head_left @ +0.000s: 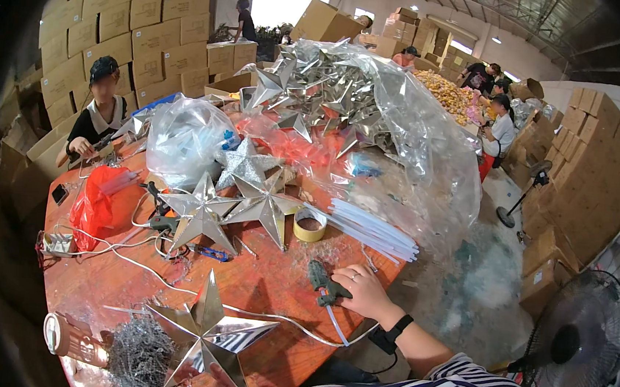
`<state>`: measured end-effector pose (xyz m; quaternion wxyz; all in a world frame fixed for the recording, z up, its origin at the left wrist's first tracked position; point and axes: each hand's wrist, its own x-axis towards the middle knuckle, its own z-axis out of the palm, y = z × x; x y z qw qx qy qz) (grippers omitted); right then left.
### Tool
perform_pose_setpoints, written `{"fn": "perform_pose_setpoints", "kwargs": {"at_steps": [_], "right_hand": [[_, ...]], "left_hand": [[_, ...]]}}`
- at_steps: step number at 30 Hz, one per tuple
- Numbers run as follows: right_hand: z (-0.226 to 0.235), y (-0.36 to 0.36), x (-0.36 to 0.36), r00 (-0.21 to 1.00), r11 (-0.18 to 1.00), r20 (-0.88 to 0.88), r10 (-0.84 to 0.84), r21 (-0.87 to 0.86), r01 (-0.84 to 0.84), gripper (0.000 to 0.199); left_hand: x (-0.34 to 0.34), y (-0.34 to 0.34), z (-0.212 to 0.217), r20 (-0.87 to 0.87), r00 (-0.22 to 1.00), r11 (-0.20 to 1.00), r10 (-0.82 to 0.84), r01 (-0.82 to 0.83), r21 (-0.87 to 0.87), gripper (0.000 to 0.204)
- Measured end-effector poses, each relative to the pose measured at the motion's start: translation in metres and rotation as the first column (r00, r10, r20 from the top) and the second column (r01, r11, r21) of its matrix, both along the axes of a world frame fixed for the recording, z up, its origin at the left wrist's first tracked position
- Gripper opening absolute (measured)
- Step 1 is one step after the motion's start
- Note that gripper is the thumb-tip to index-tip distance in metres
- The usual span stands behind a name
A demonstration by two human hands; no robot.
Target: Applying decorative silver trim to star ornaments using a hot glue gun.
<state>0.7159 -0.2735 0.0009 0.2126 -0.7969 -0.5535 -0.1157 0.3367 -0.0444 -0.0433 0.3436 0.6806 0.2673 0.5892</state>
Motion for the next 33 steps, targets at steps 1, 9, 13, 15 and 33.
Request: {"fn": "perform_pose_setpoints", "kwargs": {"at_steps": [1, 9, 13, 15, 33], "right_hand": [[-0.001, 0.000, 0.000, 1.000, 1.000, 0.013, -0.003, -0.003, 0.003, 0.048], [0.004, -0.004, 0.000, 0.999, 1.000, -0.032, 0.017, 0.025, -0.017, 0.049], [0.004, -0.003, -0.001, 0.999, 1.000, -0.027, 0.021, 0.005, -0.021, 0.049], [0.004, -0.003, 0.000, 0.999, 1.000, -0.021, 0.027, -0.001, -0.027, 0.051], [0.004, -0.003, 0.000, 0.999, 1.000, -0.034, 0.024, -0.004, -0.024, 0.051]], "left_hand": [[0.000, 0.000, -0.001, -0.011, 1.000, 1.000, 0.001, -0.001, 0.018, 0.022], [-0.002, -0.024, 0.001, -0.151, 0.987, 0.998, 0.045, -0.038, 0.052, 0.013], [0.004, -0.034, 0.014, -0.284, 0.933, 0.970, 0.222, -0.241, -0.031, 0.013], [0.008, -0.037, 0.020, -0.295, 0.924, 0.962, 0.243, -0.269, -0.052, 0.015], [0.007, -0.038, 0.016, -0.080, 0.991, 0.983, 0.108, -0.118, -0.140, 0.025]]}}
